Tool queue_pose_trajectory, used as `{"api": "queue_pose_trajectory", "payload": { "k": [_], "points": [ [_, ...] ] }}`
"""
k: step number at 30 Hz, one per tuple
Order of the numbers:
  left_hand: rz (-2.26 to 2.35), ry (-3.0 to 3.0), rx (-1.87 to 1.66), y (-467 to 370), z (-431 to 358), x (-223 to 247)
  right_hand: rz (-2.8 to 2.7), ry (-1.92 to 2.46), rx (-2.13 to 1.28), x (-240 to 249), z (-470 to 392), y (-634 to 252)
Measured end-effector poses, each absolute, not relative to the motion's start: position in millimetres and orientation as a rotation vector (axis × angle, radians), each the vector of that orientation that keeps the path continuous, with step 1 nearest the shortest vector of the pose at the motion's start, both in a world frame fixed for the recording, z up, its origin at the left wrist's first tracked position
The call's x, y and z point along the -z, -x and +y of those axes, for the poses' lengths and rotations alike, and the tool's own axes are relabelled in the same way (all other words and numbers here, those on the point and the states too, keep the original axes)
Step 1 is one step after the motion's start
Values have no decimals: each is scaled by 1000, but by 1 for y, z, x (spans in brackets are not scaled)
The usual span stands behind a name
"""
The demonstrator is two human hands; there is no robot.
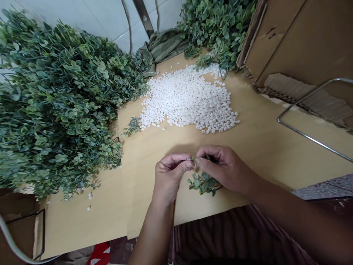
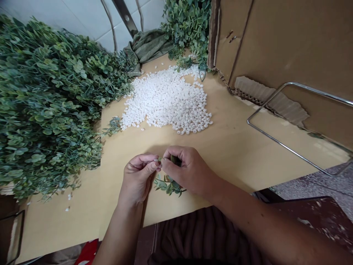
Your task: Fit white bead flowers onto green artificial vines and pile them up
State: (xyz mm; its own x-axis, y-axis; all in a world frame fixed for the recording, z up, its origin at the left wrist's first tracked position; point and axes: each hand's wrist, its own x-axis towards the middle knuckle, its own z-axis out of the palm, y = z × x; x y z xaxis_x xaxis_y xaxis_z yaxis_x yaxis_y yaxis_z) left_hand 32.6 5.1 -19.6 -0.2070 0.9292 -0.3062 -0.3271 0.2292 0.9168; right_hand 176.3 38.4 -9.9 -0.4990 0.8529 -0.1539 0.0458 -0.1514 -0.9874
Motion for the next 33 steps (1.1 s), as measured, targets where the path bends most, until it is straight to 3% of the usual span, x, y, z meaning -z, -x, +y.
{"api": "queue_pose_trajectory", "payload": {
  "k": [33],
  "points": [
    [1354,-818,-1259,-32,7,17,-1649,1045,-1620,15,40,-174]
  ]
}}
